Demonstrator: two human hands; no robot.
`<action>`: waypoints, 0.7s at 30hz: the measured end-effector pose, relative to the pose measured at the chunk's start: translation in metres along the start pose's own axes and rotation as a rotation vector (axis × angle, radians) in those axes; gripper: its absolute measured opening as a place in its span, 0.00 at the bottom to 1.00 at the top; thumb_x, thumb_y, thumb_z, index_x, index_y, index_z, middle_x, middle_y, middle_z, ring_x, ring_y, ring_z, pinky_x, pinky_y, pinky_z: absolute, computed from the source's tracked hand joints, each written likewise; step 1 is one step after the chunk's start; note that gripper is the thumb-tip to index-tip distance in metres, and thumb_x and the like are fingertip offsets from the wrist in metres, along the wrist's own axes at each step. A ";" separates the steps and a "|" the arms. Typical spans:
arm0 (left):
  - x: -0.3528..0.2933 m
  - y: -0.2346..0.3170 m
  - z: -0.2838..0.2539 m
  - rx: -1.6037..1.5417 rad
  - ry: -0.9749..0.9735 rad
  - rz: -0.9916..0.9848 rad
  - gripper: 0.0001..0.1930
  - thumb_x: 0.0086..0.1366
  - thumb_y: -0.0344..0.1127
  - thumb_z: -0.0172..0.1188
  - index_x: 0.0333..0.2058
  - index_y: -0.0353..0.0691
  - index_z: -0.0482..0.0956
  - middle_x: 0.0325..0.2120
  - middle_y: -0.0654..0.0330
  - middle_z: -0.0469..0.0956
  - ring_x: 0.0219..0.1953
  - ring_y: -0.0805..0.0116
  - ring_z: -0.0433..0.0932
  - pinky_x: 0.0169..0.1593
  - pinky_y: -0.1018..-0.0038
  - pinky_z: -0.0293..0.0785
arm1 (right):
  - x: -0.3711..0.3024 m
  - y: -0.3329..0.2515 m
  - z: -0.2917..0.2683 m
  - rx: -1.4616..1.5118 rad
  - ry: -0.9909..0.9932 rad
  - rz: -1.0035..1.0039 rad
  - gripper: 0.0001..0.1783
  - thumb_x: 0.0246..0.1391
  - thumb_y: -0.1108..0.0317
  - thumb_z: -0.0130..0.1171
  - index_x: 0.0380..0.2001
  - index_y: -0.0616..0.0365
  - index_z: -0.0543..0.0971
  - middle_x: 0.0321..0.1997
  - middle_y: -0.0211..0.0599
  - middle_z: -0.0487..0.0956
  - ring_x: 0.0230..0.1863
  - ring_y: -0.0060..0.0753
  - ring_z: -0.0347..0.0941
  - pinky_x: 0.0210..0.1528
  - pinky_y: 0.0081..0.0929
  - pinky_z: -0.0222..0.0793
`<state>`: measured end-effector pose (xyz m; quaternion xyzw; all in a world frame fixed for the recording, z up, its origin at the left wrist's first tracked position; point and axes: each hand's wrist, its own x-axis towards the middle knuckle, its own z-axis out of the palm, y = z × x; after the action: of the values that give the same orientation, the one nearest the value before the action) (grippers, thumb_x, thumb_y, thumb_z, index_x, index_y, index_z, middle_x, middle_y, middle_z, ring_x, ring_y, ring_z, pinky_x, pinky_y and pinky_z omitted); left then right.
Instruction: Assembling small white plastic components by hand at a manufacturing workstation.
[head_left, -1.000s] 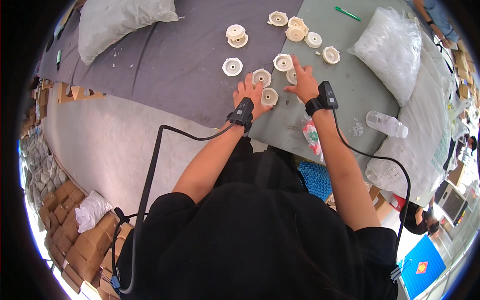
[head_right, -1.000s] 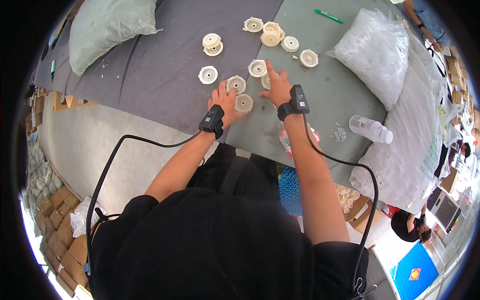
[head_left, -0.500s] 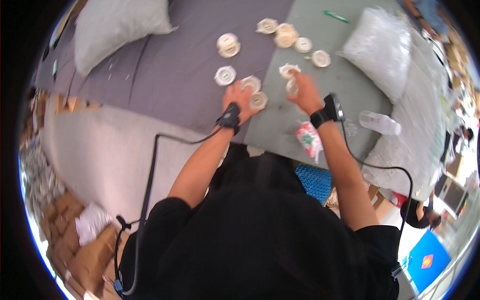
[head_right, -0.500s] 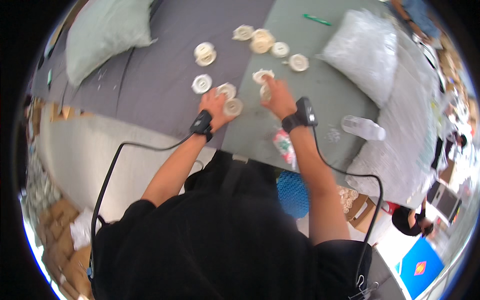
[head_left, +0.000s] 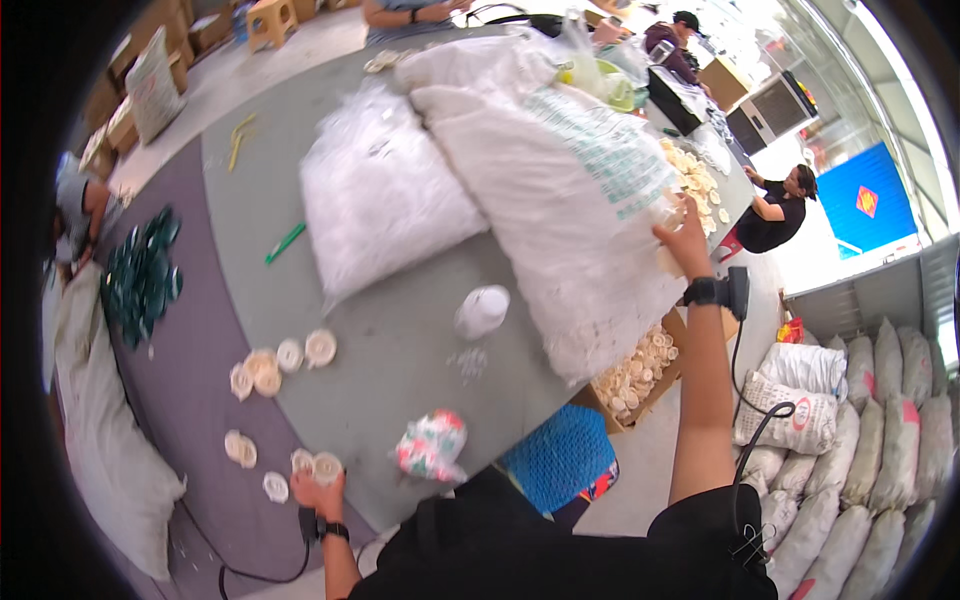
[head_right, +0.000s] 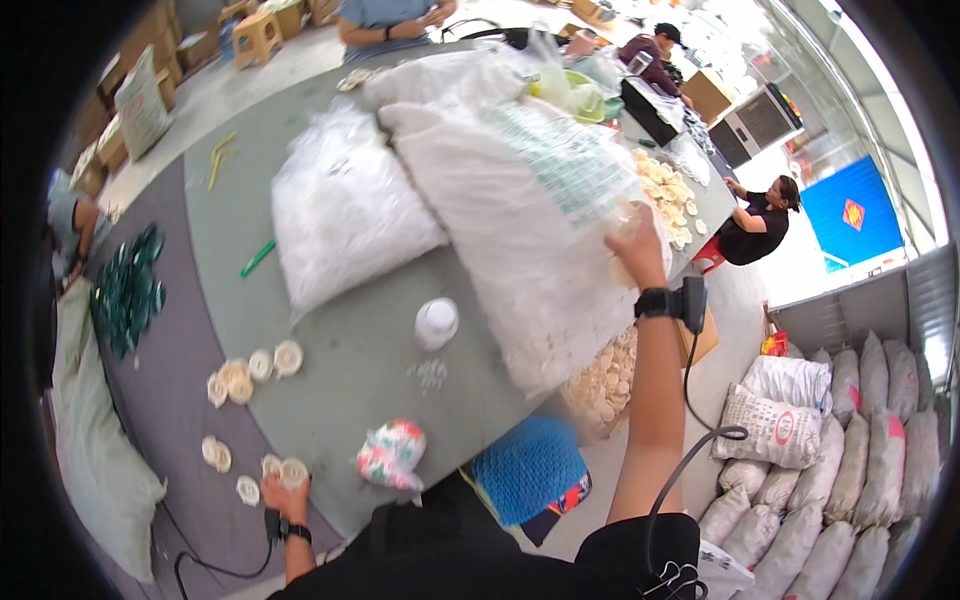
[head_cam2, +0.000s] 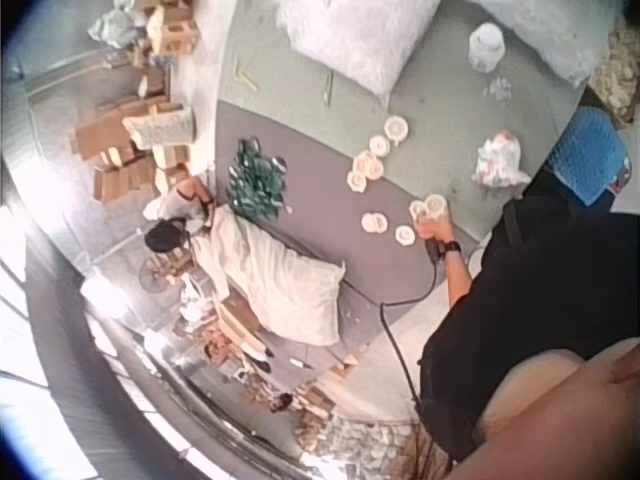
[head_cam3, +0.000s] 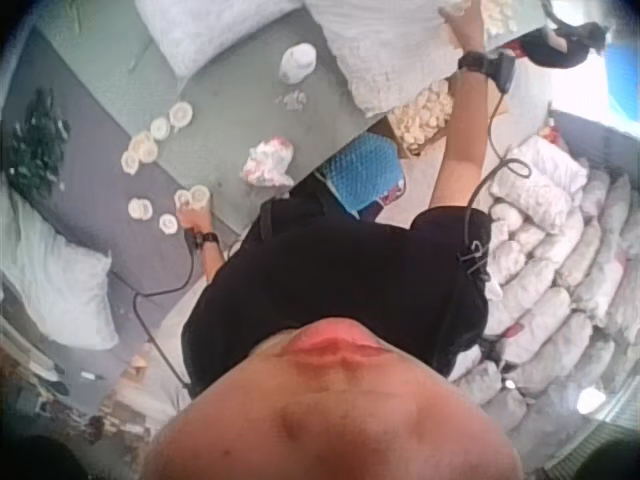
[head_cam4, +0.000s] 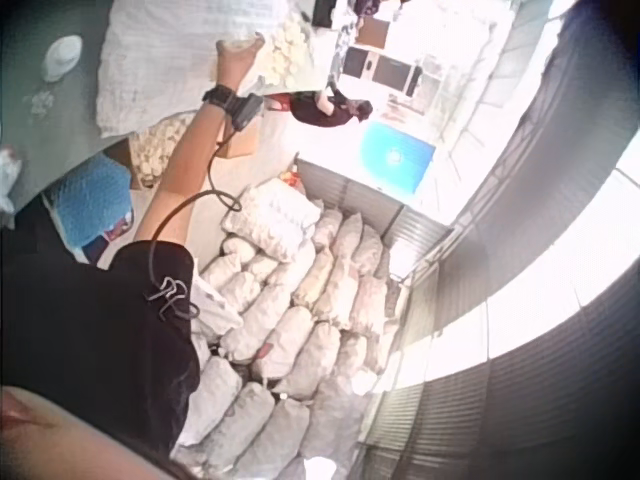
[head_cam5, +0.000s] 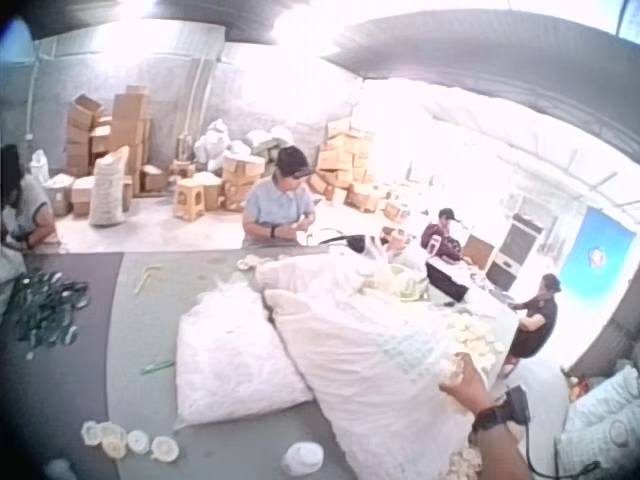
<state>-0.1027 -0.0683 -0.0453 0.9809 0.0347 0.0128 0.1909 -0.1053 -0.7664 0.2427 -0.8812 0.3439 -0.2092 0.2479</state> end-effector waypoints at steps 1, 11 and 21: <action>0.003 -0.001 0.009 0.011 0.003 0.020 0.32 0.29 0.45 0.72 0.34 0.36 0.71 0.37 0.47 0.68 0.40 0.45 0.70 0.43 0.56 0.68 | 0.030 0.031 -0.016 -0.096 0.067 -0.009 0.39 0.32 0.66 0.66 0.52 0.56 0.62 0.45 0.50 0.74 0.45 0.45 0.72 0.46 0.34 0.68; 0.012 -0.003 0.024 0.121 0.059 -0.186 0.30 0.31 0.40 0.72 0.34 0.36 0.67 0.36 0.48 0.66 0.38 0.48 0.69 0.42 0.58 0.68 | 0.240 0.174 -0.001 -0.406 0.034 0.331 0.50 0.29 0.60 0.68 0.58 0.62 0.57 0.49 0.54 0.73 0.50 0.47 0.71 0.53 0.32 0.66; 0.040 0.067 0.000 0.724 -0.471 -0.150 0.36 0.52 0.63 0.54 0.45 0.34 0.72 0.38 0.45 0.75 0.42 0.49 0.74 0.42 0.58 0.71 | 0.320 0.265 0.047 -0.299 0.250 0.269 0.49 0.38 0.47 0.66 0.60 0.56 0.58 0.53 0.57 0.69 0.57 0.53 0.63 0.57 0.37 0.61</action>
<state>-0.0585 -0.1277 -0.0198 0.9554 0.0637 -0.2382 -0.1623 0.0037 -1.1497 0.1150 -0.8216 0.5134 -0.2286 0.0956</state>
